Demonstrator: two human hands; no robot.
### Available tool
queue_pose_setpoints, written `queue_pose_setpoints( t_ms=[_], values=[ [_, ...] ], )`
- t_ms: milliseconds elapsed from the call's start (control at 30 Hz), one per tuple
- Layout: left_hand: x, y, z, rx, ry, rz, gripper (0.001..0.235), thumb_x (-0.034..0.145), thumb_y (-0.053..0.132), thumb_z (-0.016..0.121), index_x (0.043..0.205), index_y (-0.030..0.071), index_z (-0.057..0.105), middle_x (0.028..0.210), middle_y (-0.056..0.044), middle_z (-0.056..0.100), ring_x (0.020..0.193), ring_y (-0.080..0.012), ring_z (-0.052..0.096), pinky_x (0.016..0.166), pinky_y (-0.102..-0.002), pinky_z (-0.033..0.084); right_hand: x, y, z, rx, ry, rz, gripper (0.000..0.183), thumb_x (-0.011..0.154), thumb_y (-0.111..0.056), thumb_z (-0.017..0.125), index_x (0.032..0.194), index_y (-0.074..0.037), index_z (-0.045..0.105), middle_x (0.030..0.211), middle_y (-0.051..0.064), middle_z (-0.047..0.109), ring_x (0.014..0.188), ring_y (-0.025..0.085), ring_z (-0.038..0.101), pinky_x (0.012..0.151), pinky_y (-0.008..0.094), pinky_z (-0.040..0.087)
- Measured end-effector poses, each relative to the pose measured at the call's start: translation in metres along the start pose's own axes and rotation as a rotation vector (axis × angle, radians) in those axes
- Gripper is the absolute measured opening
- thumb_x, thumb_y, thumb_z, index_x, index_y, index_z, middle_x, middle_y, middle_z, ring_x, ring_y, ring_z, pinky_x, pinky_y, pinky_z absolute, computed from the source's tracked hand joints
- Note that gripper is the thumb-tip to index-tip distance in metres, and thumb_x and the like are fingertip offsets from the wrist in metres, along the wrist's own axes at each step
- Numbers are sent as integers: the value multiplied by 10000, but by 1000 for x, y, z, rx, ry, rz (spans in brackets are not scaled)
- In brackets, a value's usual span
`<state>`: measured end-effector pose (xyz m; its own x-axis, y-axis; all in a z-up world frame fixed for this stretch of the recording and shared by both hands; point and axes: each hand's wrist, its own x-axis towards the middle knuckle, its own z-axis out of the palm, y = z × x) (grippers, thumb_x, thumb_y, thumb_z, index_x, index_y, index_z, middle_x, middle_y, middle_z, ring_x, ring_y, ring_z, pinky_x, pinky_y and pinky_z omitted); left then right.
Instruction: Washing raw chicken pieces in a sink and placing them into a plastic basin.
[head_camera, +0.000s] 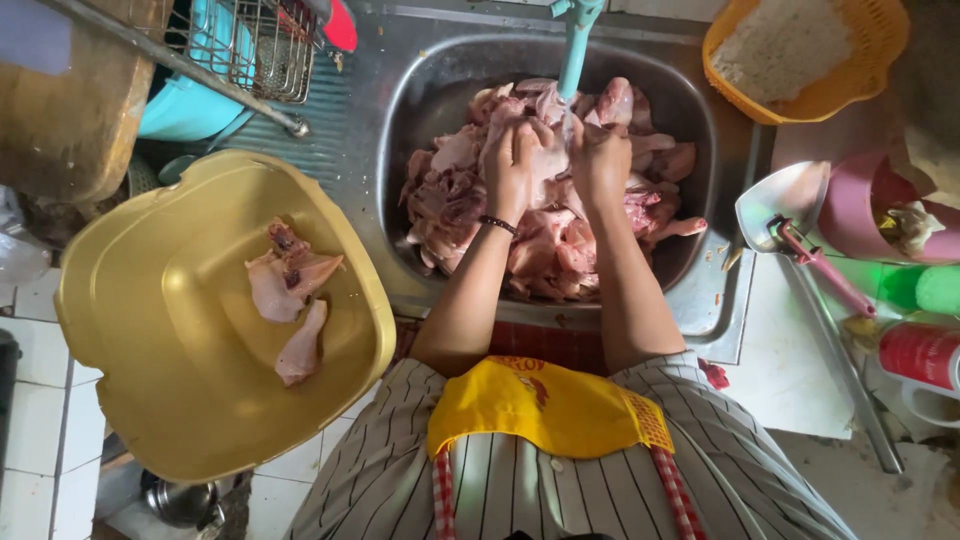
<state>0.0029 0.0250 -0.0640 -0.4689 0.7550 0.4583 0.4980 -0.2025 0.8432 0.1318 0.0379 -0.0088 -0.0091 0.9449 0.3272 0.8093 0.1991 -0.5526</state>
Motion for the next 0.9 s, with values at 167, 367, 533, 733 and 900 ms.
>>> queue_pose_setpoints(
  t_ms=[167,367,533,733,900],
  values=[
    [1,12,-12,-23,-64,-169,331,1071,330,519,1244,86,660,1253,-237,678,1190,-456,632,1042,-500,509,10,45,16,440,-74,326,594,1016,-638,641,598,-217,661,490,8,621,557,169,676,629,306,534],
    [2,8,-7,1,-175,-173,190,1058,270,511,1146,179,653,1084,-177,733,1070,-434,684,945,-537,543,-10,-24,0,463,-157,300,489,1040,-362,636,1077,125,618,973,396,642,1039,557,633,878,598,495],
    [-6,10,-4,-361,-503,-406,181,1028,186,519,1158,83,593,768,-109,655,569,-200,642,465,-340,537,9,-1,-8,958,97,443,301,1041,-307,547,1022,-42,689,925,36,655,855,118,598,827,255,494],
    [-18,-6,10,-162,-566,-197,447,1008,419,577,1272,61,616,1156,-193,726,967,-293,713,813,-390,574,-1,3,27,1246,-101,327,246,1094,-221,360,1208,-82,528,848,18,538,691,112,511,617,230,473],
    [18,60,-34,-254,-147,-552,500,1045,429,521,1340,28,569,1267,-272,661,1248,-432,609,1092,-542,459,-17,-24,29,634,-306,-79,342,1012,-317,695,1227,-64,615,1234,232,593,1198,424,583,1028,578,419]
  ],
)
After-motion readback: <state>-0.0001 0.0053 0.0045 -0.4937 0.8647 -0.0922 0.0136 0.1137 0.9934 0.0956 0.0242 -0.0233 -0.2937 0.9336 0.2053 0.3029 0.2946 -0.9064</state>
